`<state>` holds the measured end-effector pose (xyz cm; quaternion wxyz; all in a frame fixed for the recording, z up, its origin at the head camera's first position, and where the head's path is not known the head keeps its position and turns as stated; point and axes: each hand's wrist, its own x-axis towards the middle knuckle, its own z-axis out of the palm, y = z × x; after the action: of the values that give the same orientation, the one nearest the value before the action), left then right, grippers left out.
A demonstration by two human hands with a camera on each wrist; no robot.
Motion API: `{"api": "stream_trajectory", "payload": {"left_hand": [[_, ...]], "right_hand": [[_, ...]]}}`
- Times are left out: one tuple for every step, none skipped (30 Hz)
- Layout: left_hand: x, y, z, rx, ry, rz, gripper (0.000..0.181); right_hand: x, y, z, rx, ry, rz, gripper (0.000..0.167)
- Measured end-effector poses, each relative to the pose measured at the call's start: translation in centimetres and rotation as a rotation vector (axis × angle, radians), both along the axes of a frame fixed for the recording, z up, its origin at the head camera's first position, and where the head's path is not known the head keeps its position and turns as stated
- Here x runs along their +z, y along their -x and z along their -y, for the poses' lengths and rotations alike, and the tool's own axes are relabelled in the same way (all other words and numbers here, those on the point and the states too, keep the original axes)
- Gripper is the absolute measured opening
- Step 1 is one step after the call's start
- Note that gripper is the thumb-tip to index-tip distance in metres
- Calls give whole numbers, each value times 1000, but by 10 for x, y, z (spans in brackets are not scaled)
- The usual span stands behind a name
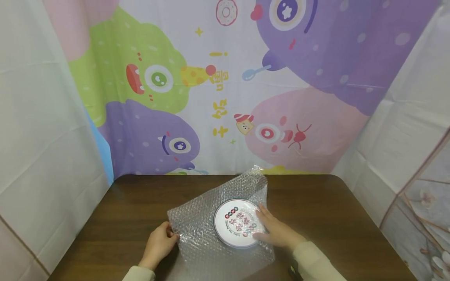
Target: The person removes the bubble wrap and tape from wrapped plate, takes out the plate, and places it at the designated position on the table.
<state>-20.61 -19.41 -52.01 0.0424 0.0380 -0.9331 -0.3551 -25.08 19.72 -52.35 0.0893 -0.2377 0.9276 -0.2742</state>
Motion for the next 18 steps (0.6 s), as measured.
{"api": "stream_trajectory", "payload": {"left_hand": [[1, 0, 0, -4, 11, 13, 45], [1, 0, 0, -8, 24, 23, 46], [1, 1, 0, -10, 35, 33, 48], [2, 1, 0, -11, 46, 38, 49], [2, 1, 1, -10, 51, 45, 50], [2, 1, 1, -10, 53, 48, 51], [2, 1, 0, -8, 54, 45, 52], [2, 1, 0, -3, 51, 40, 52], [2, 1, 0, 1, 45, 35, 53], [3, 1, -1, 5, 38, 32, 55], [4, 0, -2, 8, 28, 28, 56], [5, 0, -3, 13, 19, 24, 59], [7, 0, -3, 19, 12, 17, 61], [9, -1, -5, 23, 4, 12, 64], [10, -1, -6, 28, -5, 5, 68], [12, -2, -7, 35, -13, -5, 71], [14, -2, -9, 42, -20, -23, 74], [16, -2, -10, 47, -27, -44, 77]], "right_hand": [[0, 0, 0, 0, -1, -1, 90], [0, 1, 0, 0, -5, -3, 90], [0, 1, 0, 1, -6, -4, 90], [0, 1, 0, 1, -4, -4, 90], [0, 1, 0, 3, -6, -4, 90], [0, 1, 0, 3, -3, -4, 90], [-1, 1, 0, 3, -5, -4, 90], [-1, 1, 0, 3, -4, -2, 90], [-1, 2, 0, 4, -2, -1, 90], [0, 1, 0, 5, -1, 0, 90], [0, 2, 0, 5, -2, 0, 90], [0, 2, 0, 5, -2, 0, 90], [-1, 2, 0, 4, -4, 1, 89], [-1, 2, 0, 5, -1, 2, 89], [-1, 2, 0, 4, 0, 2, 90], [-1, 2, 0, 5, -1, 0, 90], [-2, 2, 0, 5, 0, -1, 90], [-2, 2, 0, 5, 0, -1, 90]]}}
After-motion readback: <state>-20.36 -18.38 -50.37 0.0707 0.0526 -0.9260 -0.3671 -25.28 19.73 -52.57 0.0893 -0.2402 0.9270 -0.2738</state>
